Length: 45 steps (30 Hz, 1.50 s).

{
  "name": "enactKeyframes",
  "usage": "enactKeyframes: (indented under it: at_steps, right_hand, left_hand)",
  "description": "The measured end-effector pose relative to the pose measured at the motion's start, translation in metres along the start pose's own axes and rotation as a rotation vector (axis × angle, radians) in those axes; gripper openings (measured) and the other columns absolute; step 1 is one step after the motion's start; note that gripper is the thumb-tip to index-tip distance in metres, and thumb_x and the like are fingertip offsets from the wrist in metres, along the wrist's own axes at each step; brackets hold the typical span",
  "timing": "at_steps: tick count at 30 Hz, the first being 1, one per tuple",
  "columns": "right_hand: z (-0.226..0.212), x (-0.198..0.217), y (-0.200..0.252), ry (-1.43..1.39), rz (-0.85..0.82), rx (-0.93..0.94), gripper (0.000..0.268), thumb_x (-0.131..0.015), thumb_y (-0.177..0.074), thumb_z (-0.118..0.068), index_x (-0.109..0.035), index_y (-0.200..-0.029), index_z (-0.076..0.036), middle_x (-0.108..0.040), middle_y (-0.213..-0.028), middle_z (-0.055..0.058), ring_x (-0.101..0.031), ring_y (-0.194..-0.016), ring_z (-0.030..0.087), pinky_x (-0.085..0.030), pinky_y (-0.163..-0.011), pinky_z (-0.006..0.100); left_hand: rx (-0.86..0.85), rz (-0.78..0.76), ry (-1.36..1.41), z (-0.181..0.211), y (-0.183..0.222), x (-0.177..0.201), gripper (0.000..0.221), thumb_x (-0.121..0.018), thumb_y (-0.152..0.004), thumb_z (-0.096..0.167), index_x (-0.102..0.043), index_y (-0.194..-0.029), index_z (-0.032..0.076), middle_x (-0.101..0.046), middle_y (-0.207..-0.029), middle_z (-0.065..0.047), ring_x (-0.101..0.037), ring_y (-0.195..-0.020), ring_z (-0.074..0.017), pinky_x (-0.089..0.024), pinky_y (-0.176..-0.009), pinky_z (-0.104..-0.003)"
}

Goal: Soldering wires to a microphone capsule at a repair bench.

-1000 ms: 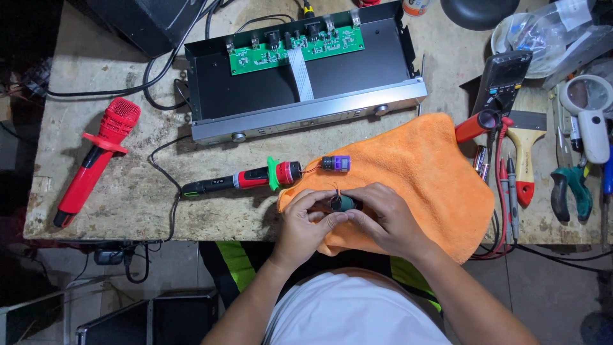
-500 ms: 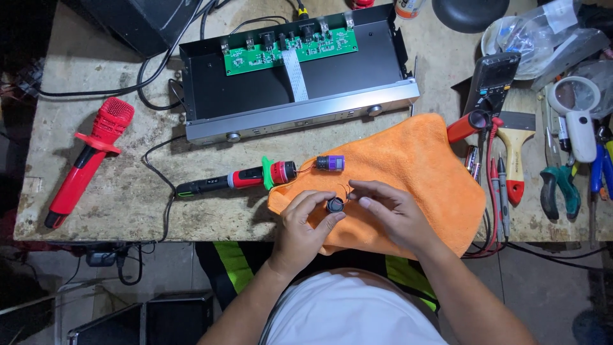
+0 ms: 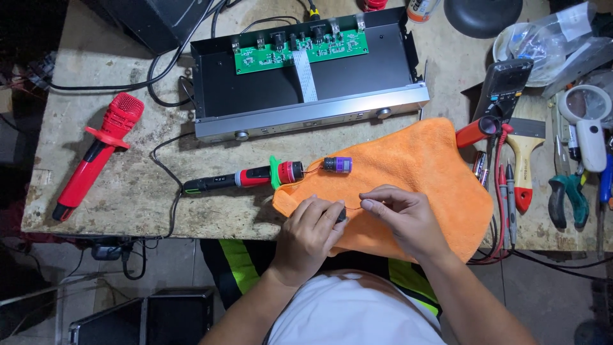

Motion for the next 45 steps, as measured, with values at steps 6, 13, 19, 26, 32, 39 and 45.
enactKeyframes:
  at_steps: [6,13,19,26,32,39,45]
  right_hand:
    - [-0.004,0.009,-0.003,0.241,0.04,0.032,0.01,-0.081,-0.085,-0.003,-0.084,-0.095,-0.003,-0.077,-0.082,0.01,-0.062,-0.073,0.011,-0.05,-0.059,0.023]
    - [0.002,0.02,-0.008,0.294,0.104,-0.021,0.01,-0.081,-0.086,-0.006,-0.085,-0.096,-0.006,-0.075,-0.079,0.008,-0.054,-0.069,0.009,-0.043,-0.058,0.025]
    - [0.0,0.022,-0.01,0.414,0.077,-0.022,0.011,-0.081,-0.086,-0.008,-0.085,-0.097,-0.007,-0.077,-0.079,0.006,-0.057,-0.064,0.009,-0.044,-0.055,0.024]
    - [-0.016,0.023,-0.01,0.499,-0.123,-0.034,0.032,-0.081,-0.078,-0.005,-0.082,-0.11,-0.009,-0.078,-0.083,0.012,-0.062,-0.065,0.019,-0.051,-0.055,0.033]
    - [-0.059,-0.008,-0.065,0.752,-0.15,0.311,0.029,-0.075,-0.092,-0.016,-0.077,-0.12,-0.009,-0.073,-0.102,0.01,-0.069,-0.084,0.025,-0.056,-0.064,0.035]
    - [-0.032,-0.06,-0.096,1.181,-0.474,0.366,0.044,-0.085,-0.077,-0.024,-0.077,-0.118,-0.008,-0.068,-0.101,0.011,-0.066,-0.094,0.03,-0.057,-0.078,0.042]
    - [-0.045,-0.05,-0.094,0.882,-0.426,0.282,0.037,-0.082,-0.083,-0.019,-0.076,-0.117,-0.007,-0.07,-0.103,0.013,-0.067,-0.1,0.036,-0.056,-0.085,0.046]
  left_hand:
    - [-0.088,-0.066,-0.221,-0.008,0.004,-0.02,0.02,-0.07,-0.096,0.019,-0.071,-0.115,0.013,-0.059,-0.092,-0.003,-0.066,-0.088,-0.0222,-0.058,-0.089,-0.041]
    - [-0.035,-0.162,-0.263,-0.016,0.012,-0.033,0.022,-0.068,-0.098,0.026,-0.068,-0.118,0.018,-0.057,-0.095,-0.001,-0.063,-0.094,-0.0229,-0.057,-0.087,-0.041]
    - [-0.031,-0.217,-0.234,-0.016,0.009,-0.035,0.022,-0.064,-0.102,0.027,-0.068,-0.119,0.015,-0.055,-0.095,-0.004,-0.062,-0.093,-0.024,-0.057,-0.076,-0.039]
    - [0.013,-0.276,-0.212,-0.018,0.012,-0.036,0.029,-0.061,-0.101,0.035,-0.064,-0.124,0.018,-0.053,-0.1,-0.002,-0.059,-0.099,-0.0224,-0.056,-0.075,-0.036]
    - [-0.018,-0.216,-0.177,-0.015,0.011,-0.031,0.039,-0.06,-0.1,0.041,-0.062,-0.131,0.016,-0.056,-0.104,-0.004,-0.062,-0.103,-0.0258,-0.055,-0.084,-0.039]
    - [0.05,0.039,-0.091,-0.037,-0.003,0.009,0.032,-0.068,-0.096,0.034,-0.072,-0.118,0.012,-0.063,-0.103,-0.007,-0.065,-0.101,-0.0303,-0.054,-0.088,-0.044]
    - [0.181,-0.137,-0.232,-0.077,-0.027,0.036,0.036,-0.071,-0.091,0.016,-0.069,-0.126,0.009,-0.064,-0.112,-0.01,-0.061,-0.112,-0.0336,-0.047,-0.097,-0.05]
Point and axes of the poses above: each hand's wrist, its own y-axis away from the middle knuckle, its own x-axis out of the back of the hand, z = x × y, the point moved 7 cm from there along -y, towards the middle knuckle
